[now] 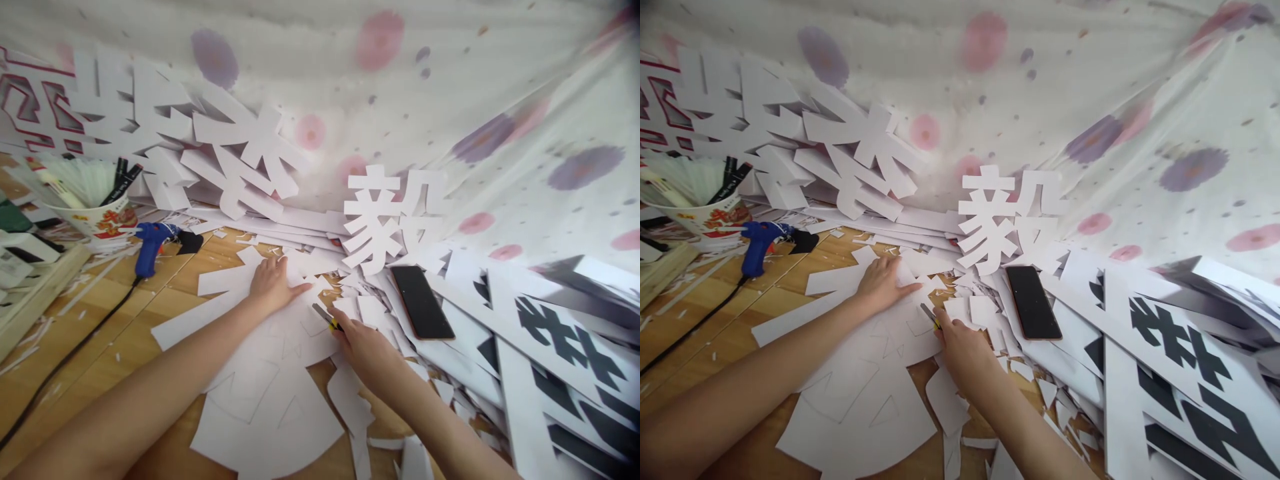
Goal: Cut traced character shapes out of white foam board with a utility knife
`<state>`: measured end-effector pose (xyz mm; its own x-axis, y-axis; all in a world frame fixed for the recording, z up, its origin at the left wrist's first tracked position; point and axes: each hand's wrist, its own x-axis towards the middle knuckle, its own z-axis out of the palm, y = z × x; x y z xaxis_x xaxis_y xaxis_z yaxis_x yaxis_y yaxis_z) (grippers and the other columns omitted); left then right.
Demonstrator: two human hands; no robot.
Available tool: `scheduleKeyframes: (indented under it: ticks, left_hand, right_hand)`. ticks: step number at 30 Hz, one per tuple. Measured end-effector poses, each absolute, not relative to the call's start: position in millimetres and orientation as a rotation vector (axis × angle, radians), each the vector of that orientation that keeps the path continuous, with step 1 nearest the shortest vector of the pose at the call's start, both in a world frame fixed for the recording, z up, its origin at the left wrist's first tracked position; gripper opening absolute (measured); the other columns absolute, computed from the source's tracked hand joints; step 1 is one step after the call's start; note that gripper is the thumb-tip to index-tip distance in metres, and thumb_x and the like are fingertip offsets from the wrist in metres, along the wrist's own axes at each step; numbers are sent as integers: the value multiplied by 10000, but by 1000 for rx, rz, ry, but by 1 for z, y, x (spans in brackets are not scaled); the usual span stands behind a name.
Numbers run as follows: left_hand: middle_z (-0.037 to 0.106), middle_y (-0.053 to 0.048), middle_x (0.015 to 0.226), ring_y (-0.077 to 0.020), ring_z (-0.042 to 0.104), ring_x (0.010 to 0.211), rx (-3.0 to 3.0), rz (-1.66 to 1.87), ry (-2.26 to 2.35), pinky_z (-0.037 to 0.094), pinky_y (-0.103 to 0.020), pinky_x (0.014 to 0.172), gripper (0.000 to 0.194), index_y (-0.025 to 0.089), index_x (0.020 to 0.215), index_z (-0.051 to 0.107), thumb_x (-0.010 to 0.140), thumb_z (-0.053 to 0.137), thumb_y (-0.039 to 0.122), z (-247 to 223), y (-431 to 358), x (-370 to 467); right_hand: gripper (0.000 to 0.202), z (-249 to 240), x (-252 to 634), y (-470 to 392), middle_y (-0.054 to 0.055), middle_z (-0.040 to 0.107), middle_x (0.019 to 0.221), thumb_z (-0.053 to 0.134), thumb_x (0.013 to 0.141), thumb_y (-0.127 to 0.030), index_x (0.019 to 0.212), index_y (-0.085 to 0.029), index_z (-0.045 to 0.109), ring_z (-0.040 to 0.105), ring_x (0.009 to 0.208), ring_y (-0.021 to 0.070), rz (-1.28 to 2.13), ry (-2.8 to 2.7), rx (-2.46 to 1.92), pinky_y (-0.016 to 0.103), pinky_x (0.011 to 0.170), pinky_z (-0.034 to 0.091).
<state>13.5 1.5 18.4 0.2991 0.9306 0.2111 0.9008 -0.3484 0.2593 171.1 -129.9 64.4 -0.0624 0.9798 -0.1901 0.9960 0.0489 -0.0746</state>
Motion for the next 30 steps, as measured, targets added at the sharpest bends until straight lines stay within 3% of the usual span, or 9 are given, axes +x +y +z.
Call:
scheduleKeyframes:
  ticks: [3, 8, 12, 17, 30]
  left_hand:
    - [496, -158, 1111, -315, 436, 1039, 2489, 488, 1715, 328, -373, 871, 954, 120, 1247, 387, 558, 475, 775, 15, 0, 14]
    - [483, -171, 1123, -329, 419, 1044, 2456, 439, 1747, 308, -390, 879, 975, 112, 1269, 364, 553, 491, 762, 14, -2, 17]
    - [377, -185, 1284, -342, 340, 1148, 2445, 453, 1755, 272, -410, 924, 1020, 109, 1313, 302, 548, 507, 751, 11, -3, 19]
    - [329, -178, 1348, -328, 271, 1226, 2477, 421, 1722, 165, -439, 1001, 983, 103, 1305, 325, 582, 477, 751, 6, -2, 18]
    - [309, -193, 1359, -339, 227, 1262, 2396, 398, 1636, 141, -410, 1016, 944, 99, 1276, 328, 590, 513, 721, 8, -2, 17]
  right_hand:
    - [384, 60, 173, -129, 41, 661, 850, 305, 911, -230, 1293, -240, 340, 633, 710, 166, -213, 2239, 2016, 229, 539, 360]
    - [413, 60, 173, -131, 21, 654, 765, 286, 908, -222, 1319, -254, 318, 624, 631, 166, -141, 2225, 1974, 238, 502, 343]
    - [468, 63, 168, -131, 7, 640, 728, 303, 888, -163, 1340, -279, 280, 617, 585, 161, -98, 2176, 1951, 239, 480, 324]
    - [493, 63, 163, -132, 10, 633, 749, 310, 885, -155, 1357, -287, 248, 612, 585, 136, -44, 2178, 1923, 222, 478, 329]
    - [602, 60, 163, -133, 14, 604, 766, 344, 839, -105, 1382, -268, 142, 600, 578, 130, -50, 2161, 1842, 223, 473, 324]
